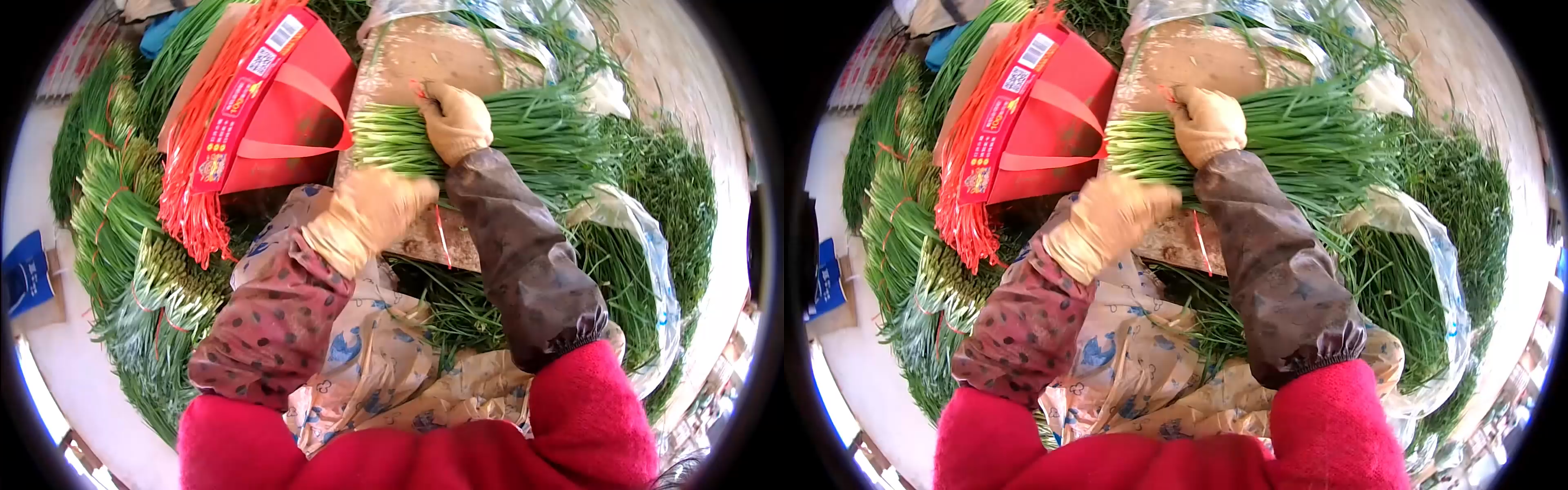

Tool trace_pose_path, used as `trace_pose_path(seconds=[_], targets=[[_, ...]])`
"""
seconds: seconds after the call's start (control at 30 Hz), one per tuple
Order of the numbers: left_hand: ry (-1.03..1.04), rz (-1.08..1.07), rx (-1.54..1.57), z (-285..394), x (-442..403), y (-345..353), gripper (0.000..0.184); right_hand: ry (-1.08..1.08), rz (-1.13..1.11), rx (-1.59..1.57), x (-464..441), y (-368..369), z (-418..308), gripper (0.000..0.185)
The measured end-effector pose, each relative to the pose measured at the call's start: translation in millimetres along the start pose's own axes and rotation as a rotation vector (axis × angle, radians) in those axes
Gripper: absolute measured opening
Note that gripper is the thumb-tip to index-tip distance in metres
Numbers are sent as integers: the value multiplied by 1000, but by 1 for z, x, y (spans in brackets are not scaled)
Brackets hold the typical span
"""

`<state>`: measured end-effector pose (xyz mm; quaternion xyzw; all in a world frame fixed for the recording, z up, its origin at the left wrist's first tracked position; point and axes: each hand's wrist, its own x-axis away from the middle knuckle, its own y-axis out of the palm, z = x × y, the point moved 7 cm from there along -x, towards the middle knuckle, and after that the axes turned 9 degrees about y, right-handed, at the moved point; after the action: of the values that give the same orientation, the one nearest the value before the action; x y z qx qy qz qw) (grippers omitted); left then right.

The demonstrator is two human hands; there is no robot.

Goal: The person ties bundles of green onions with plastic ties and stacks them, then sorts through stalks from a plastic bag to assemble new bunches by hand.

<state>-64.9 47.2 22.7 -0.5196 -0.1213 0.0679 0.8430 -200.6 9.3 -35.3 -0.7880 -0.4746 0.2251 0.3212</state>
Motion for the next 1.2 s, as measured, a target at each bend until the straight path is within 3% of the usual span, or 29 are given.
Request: trace_pose_path(seconds=[0.03,0.1,0.13,0.23,0.3,0.33,0.4,0.43,0.5,0.6,0.7,0.73,0.77,0.83,0.9,0.97,1.0,1.03,1.2], targets=[[125,-125,-73,11,6,22,28,-21,20,-16,1,-1,-1,16],[86,-289,-41,21,11,68,23,1,36,-47,4,-1,2,16],[-71,-298,78,11,8,95,24,-10,30,-27,4,-3,-1,16],[-131,-256,88,4,-8,125,23,-26,12,1,-3,1,-4,18],[190,-710,-197,11,-8,152,21,57,-60,4,-4,4,-4,23],[107,-755,-234,4,-7,156,21,34,-20,-10,0,1,-6,22],[182,-457,-116,21,-21,149,19,16,30,-134,4,-5,5,20],[104,-433,135,20,-22,130,21,-30,54,-105,3,0,-2,17],[113,-163,59,19,-27,130,26,2,62,-101,6,-4,-1,16],[74,-349,139,16,-25,146,26,46,42,-115,8,-3,6,18],[-83,-365,310,4,-19,104,24,125,-66,-67,7,3,5,26],[-61,-40,542,-6,-19,94,20,123,-26,-134,8,1,7,27],[-62,-39,539,-8,-19,91,20,123,16,-201,8,-1,10,28],[-488,176,1525,-20,-15,87,16,213,-64,-235,-1,15,26,29],[-580,304,1598,-24,-18,65,21,104,-51,-253,-6,26,44,25],[-524,438,1584,-33,-28,64,27,104,-62,-214,-6,24,44,26],[-539,421,1593,-36,-29,61,27,49,-61,-198,-5,20,41,27],[-574,409,1606,-40,-30,62,26,151,-128,-192,-2,12,32,25],[-857,473,1632,-54,-28,73,21,187,-133,-255,2,2,19,19]])
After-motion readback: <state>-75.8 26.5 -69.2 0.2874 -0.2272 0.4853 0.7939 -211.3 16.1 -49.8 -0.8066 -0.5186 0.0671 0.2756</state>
